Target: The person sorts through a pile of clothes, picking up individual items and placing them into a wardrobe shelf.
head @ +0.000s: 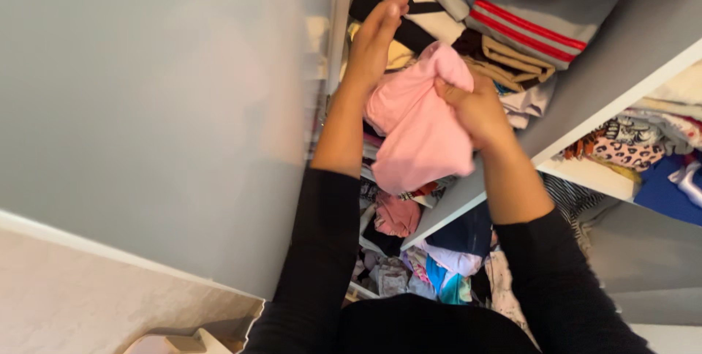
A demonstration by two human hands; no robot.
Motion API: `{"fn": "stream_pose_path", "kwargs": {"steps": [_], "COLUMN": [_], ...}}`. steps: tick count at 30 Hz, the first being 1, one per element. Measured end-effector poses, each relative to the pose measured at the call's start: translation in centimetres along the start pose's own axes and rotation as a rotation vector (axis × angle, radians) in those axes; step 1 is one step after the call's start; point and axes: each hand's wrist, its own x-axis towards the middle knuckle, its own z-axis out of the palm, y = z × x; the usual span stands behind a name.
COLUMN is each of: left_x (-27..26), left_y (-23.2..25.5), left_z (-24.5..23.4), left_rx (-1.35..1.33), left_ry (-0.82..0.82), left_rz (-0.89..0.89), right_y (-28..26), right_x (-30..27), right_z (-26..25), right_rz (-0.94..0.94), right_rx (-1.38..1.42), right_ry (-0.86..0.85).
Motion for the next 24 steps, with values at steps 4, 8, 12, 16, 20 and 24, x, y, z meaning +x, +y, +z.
{"fn": "stream_pose_path", "kwargs": {"steps": [4,8,12,16,20,24], "left_x": [2.9,10.0,16.6,20.0,18.4,13.1], "left_y": [0.5,-2.2,-6.2,-5.4,-1.2,-1.5], "left_z": [0.4,2.8,5.9,9.6,9.7,9.0], "left_rx": [0.325,0.603,0.927,1.169,1.225,1.354], "left_ry": [-0.081,-0.153,-0.291,-0.582,-0.482,-0.363], "left_rz": [0.13,0.247,0.331,0.188,0.136,0.195], "right_y": [-1.9,-2.8,-0.3,1.1,1.8,4.7], "right_x": [-1.8,-2.2,0.5,3.1,3.9,4.1], "right_z": [-2.5,-4.1,0.6,1.2,0.5,0.4], "right_rz": [0.147,-0.135,-0.372,-0.527,-0.476,-0.588], "right_rx": [0.433,0.859,0.708,0.959,0.947,0.756], "right_ry": [0.106,0.315,0.806,0.711,0.785,0.809]}}
